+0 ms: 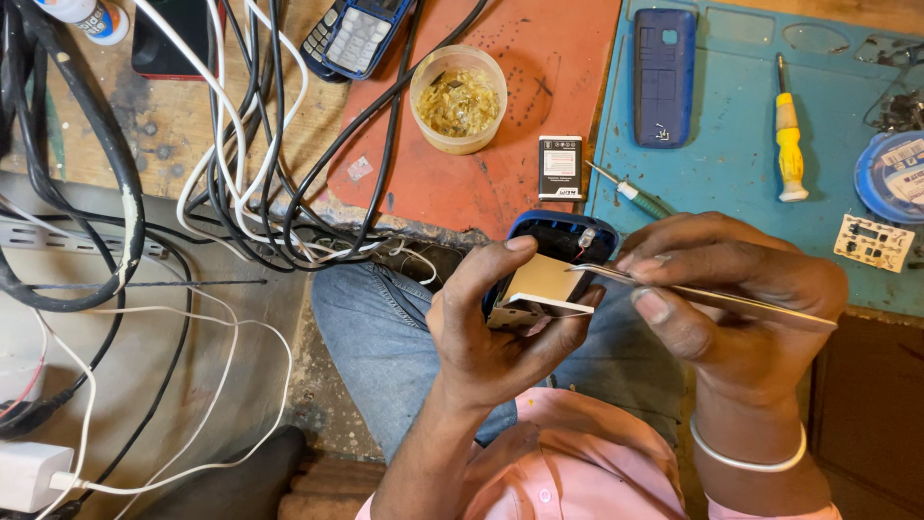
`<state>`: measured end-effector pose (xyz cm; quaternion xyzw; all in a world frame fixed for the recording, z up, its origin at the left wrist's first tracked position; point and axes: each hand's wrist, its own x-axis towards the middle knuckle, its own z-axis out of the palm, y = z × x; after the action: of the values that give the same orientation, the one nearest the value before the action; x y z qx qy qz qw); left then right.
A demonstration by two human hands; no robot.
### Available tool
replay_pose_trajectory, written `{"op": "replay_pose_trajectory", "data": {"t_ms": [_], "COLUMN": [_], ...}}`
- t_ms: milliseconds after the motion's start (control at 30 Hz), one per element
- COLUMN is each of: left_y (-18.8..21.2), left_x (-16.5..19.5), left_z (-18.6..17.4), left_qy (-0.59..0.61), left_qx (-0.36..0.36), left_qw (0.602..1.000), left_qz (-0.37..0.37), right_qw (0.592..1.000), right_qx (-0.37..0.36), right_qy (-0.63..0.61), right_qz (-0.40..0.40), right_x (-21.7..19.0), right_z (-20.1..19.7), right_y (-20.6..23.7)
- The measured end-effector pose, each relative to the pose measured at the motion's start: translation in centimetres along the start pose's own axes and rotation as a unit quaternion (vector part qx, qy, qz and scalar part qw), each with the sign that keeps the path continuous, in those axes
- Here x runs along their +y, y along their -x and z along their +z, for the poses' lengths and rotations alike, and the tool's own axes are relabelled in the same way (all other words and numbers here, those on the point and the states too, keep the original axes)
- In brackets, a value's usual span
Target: The person solders a small circuit board at a cluttered workbench, then connects a feature phone to a charging cable and powers it on to check the screen. They then disassemble the phone, remove and reseat its battery and internal board, and use tweezers to work on the internal components inside the housing.
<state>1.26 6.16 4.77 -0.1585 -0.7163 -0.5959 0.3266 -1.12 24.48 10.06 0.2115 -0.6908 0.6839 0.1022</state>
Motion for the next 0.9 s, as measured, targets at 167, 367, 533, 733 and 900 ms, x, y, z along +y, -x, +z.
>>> {"op": "replay_pose_trajectory", "data": {"t_ms": [167, 367, 533, 733, 900], "left_y": [0.0, 0.1, 0.2, 0.4, 0.6], "left_x": [0.2, 0.2, 0.2, 0.2, 0.0], "left_z": [-0.2, -0.5, -0.3, -0.2, -0.2], "left_qy": [0.002, 0.005, 0.0, 0.001, 0.002], "left_qx": [-0.017, -0.025, -0.027, -0.032, -0.033], "left_qw": [1.0, 1.0, 0.999, 0.999, 0.998], "left_qz": [-0.007, -0.013, -0.028, -0.038, -0.05], "right_qw": [0.996, 0.965, 0.961, 0.981, 0.983], "right_qx": [-0.01, -0.045, -0.052, -0.041, -0.035], "right_qy": [0.05, 0.126, 0.16, 0.085, 0.079], "right_qz": [-0.077, -0.224, -0.221, -0.17, -0.161], "right_x": [-0.1, 0.2, 0.1, 0.6, 0.8], "right_z": [0.2, 0.3, 0.0, 0.3, 0.2], "right_y": [-0.6, -1.9, -2.0, -2.0, -1.9]}}
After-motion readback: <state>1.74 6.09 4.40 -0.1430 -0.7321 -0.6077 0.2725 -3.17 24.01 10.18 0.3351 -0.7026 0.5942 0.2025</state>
